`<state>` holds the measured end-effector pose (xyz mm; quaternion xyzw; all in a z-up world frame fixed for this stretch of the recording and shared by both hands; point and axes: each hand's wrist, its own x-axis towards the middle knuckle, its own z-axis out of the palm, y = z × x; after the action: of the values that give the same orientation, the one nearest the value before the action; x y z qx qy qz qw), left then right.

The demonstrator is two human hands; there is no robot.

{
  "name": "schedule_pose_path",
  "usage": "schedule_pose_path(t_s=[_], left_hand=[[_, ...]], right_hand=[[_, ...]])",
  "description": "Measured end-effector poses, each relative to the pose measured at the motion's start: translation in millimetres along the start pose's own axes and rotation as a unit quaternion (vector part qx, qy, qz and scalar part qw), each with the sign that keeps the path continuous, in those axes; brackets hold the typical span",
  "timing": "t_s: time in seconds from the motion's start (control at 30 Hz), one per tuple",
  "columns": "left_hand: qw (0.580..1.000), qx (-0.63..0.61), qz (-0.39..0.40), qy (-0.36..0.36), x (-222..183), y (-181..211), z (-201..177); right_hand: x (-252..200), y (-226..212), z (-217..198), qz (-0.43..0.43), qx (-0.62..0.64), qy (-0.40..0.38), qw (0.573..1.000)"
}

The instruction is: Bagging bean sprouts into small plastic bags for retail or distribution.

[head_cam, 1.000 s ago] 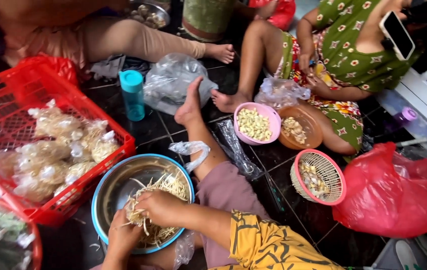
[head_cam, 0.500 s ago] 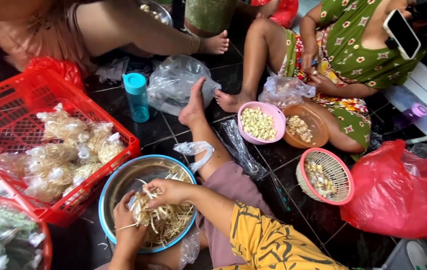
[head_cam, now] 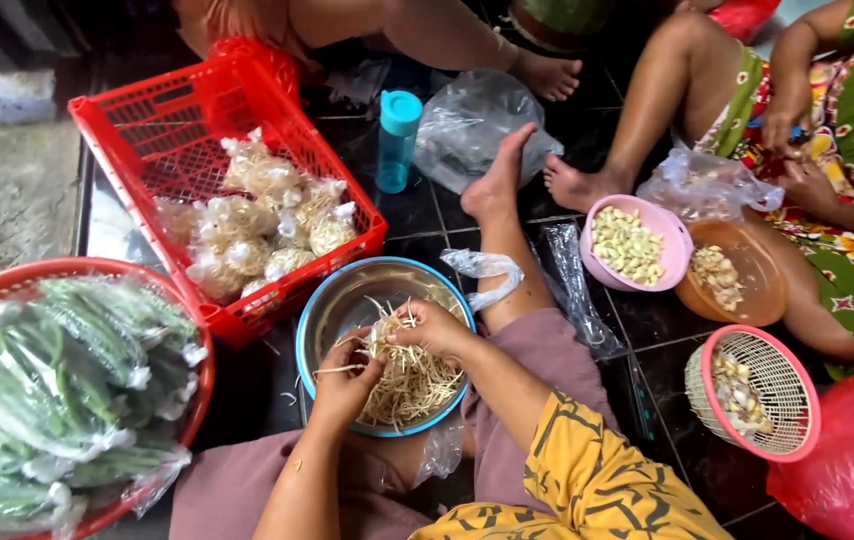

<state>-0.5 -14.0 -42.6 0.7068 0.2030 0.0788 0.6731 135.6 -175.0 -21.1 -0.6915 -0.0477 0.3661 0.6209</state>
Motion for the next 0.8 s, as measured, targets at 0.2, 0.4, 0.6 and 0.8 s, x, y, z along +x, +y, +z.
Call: schedule_pose_path(t_s=[0.2, 0.4, 0.6, 0.8], left_hand=[[0.976, -0.169, -0.129, 0.040, 0, 8, -1], [0.993, -0.090, -0.066, 0.037, 9, -21, 15], [0.988, -0.148, -0.030, -0.043, -1, -7, 14], [0.997, -0.041, -0.058, -0.012, -5, 3, 15]], right_hand=[[17, 22, 7, -0.046, -0.046, 0.005, 0.998], [16, 10, 31, -0.070, -0.384, 0.078, 0.917], [-6, -20, 40, -0.119, -0.388, 0.091, 0.909], [5, -13, 21, -0.028, -0.299, 0.058, 0.952]])
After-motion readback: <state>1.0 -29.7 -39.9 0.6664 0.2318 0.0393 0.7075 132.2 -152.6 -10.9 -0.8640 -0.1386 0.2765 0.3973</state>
